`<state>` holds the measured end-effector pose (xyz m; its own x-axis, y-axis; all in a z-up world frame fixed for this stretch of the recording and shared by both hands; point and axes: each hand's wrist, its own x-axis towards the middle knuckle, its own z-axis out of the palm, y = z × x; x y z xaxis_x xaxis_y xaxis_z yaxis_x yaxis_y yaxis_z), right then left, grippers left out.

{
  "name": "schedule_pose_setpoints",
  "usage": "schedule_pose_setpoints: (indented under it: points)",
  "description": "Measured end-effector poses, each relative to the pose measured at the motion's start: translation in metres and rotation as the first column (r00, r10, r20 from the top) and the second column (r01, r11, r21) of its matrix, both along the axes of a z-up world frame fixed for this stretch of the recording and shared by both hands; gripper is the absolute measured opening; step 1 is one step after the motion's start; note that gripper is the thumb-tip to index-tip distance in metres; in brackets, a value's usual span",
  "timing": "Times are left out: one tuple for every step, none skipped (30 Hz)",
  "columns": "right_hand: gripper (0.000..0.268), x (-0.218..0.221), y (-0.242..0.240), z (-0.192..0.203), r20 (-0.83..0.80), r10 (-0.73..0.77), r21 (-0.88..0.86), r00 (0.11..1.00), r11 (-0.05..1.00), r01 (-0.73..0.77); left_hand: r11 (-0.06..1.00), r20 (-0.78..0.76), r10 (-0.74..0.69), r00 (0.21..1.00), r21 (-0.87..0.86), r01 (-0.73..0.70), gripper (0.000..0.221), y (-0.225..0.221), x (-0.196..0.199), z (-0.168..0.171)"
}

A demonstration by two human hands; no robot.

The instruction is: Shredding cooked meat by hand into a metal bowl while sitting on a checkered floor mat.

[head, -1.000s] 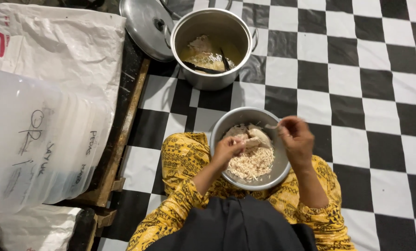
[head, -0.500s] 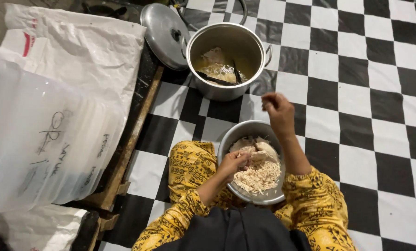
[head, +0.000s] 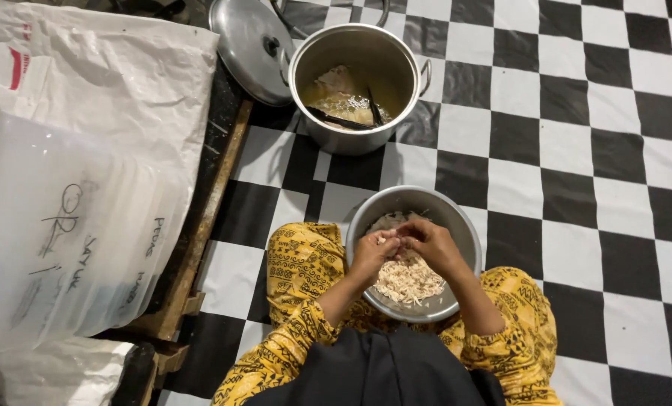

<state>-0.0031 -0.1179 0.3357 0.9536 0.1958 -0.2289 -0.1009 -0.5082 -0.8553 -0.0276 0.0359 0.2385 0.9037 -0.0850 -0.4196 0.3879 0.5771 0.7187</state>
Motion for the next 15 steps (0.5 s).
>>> schedule_pose_setpoints:
  points:
    - [0.026,-0.004,0.000,0.002,-0.003,-0.008,0.001,1.000,1.000,0.008,1.000,-0.003,-0.008,1.000,0.001,0.008,0.028,-0.005,-0.001,0.000]
    - [0.027,-0.009,0.000,0.004,0.037,-0.039,-0.024,0.999,0.999,0.039,0.999,0.026,-0.003,1.000,0.033,0.002,0.026,-0.009,-0.002,0.001]
    - [0.028,-0.014,0.000,0.006,0.077,-0.068,-0.048,0.995,0.996,0.072,0.998,0.056,0.001,0.998,0.064,-0.005,0.024,-0.013,-0.003,0.001]
    - [0.028,-0.014,-0.005,-0.003,0.078,-0.076,-0.047,0.994,0.996,0.080,0.998,0.057,-0.007,0.998,0.065,0.003,0.024,-0.016,-0.006,0.011]
    - [0.027,-0.014,-0.010,-0.012,0.099,-0.100,-0.051,0.990,0.993,0.105,0.997,0.076,-0.011,0.997,0.073,0.006,0.022,-0.018,-0.008,0.020]
    - [0.025,-0.015,-0.013,-0.020,0.120,-0.120,-0.055,0.985,0.990,0.127,0.997,0.093,-0.013,0.996,0.080,0.006,0.020,-0.019,-0.012,0.030]
    - [0.025,-0.016,-0.025,-0.030,0.119,-0.126,-0.055,0.985,0.990,0.133,0.997,0.093,-0.019,0.996,0.080,0.012,0.020,-0.019,-0.013,0.031]
    - [0.023,-0.014,-0.036,-0.040,0.121,-0.165,-0.002,0.979,0.986,0.166,0.996,0.117,-0.020,0.993,0.087,0.010,0.020,-0.018,-0.013,0.032]
    - [0.022,-0.013,-0.046,-0.050,0.121,-0.204,0.052,0.971,0.979,0.199,0.996,0.142,-0.021,0.990,0.094,0.008,0.020,-0.018,-0.013,0.034]
    - [0.022,-0.018,-0.039,-0.031,0.123,-0.201,0.053,0.972,0.979,0.196,0.995,0.144,-0.018,0.989,0.095,0.005,0.020,-0.017,-0.011,0.032]
    - [0.021,-0.024,-0.032,-0.013,0.051,-0.188,0.175,0.981,0.969,0.176,0.994,0.163,-0.038,0.986,0.111,0.020,0.020,-0.017,-0.010,0.030]
    - [0.023,-0.032,-0.026,0.006,-0.022,-0.172,0.294,0.985,0.940,0.171,0.991,0.179,-0.067,0.982,0.127,0.045,0.021,-0.018,-0.010,0.028]
    - [0.023,-0.037,-0.030,-0.008,-0.023,-0.178,0.294,0.984,0.939,0.176,0.991,0.178,-0.073,0.981,0.127,0.050,0.021,-0.019,-0.016,0.029]
    - [0.023,-0.036,-0.034,-0.020,0.021,-0.172,0.256,0.985,0.953,0.161,0.989,0.181,-0.093,0.979,0.134,0.069,0.020,-0.020,-0.016,0.031]
    - [0.023,-0.035,-0.038,-0.033,0.064,-0.164,0.216,0.984,0.965,0.147,0.986,0.184,-0.113,0.976,0.140,0.088,0.020,-0.021,-0.016,0.034]
